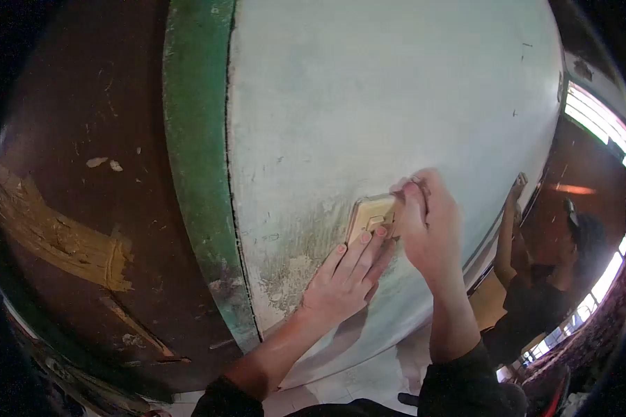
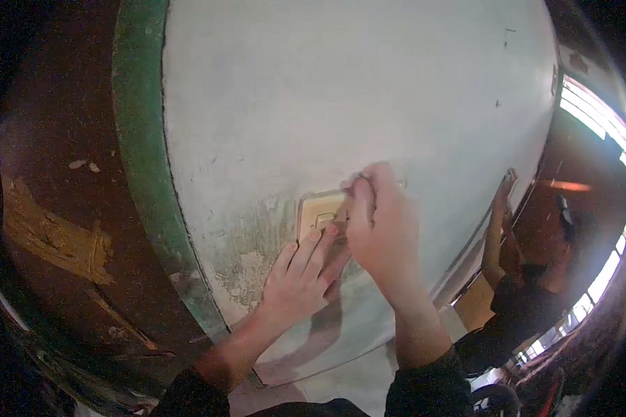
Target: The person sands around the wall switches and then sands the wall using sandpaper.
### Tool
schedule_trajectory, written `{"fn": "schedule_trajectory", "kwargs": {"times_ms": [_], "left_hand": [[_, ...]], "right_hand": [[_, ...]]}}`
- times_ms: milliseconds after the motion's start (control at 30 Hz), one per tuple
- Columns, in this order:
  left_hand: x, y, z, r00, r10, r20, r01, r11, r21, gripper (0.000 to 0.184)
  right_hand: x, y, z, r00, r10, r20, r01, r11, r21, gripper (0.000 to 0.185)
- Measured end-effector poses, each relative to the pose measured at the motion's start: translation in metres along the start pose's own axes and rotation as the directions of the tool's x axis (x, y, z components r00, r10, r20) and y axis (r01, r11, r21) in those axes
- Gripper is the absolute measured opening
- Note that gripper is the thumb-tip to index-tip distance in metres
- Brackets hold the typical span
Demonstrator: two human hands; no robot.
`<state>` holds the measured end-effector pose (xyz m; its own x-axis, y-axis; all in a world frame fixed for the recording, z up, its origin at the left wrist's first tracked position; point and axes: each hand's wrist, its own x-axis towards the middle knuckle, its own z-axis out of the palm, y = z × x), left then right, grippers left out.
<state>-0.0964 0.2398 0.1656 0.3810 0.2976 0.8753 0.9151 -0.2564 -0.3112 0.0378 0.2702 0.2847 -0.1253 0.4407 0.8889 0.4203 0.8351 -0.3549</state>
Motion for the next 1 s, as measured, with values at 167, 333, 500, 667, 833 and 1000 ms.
{"fn": "schedule_trajectory", "kwargs": {"times_ms": [167,333,500,667,833,1000], "left_hand": [[-0.011,-0.001,0.010,0.996,0.030,0.080,-0.021,0.994,-0.111,0.056],[-0.005,-0.003,0.002,0.999,0.024,0.044,-0.020,0.994,-0.109,0.052],[-0.005,-0.007,0.004,0.992,0.088,0.086,-0.073,0.984,-0.162,0.053],[-0.002,-0.002,0.005,0.998,0.024,-0.055,-0.032,0.990,-0.139,0.038],[-0.007,-0.006,0.008,0.997,0.072,-0.006,-0.073,0.987,-0.147,0.041],[-0.002,-0.005,-0.004,0.999,0.015,0.041,-0.011,0.994,-0.105,0.063]], "right_hand": [[-0.008,-0.035,0.011,0.985,0.173,0.013,-0.174,0.985,0.015,0.010],[-0.003,-0.013,0.008,0.993,0.058,-0.107,-0.068,0.993,-0.092,0.009],[-0.011,-0.035,0.017,0.992,0.069,-0.106,-0.082,0.990,-0.115,0.010],[-0.002,-0.016,0.005,0.988,0.112,-0.110,-0.124,0.987,-0.104,0.010],[-0.010,-0.043,0.016,0.995,0.079,-0.057,-0.087,0.985,-0.148,0.011],[-0.005,-0.016,0.008,0.995,0.054,-0.080,-0.066,0.986,-0.151,0.010]]}}
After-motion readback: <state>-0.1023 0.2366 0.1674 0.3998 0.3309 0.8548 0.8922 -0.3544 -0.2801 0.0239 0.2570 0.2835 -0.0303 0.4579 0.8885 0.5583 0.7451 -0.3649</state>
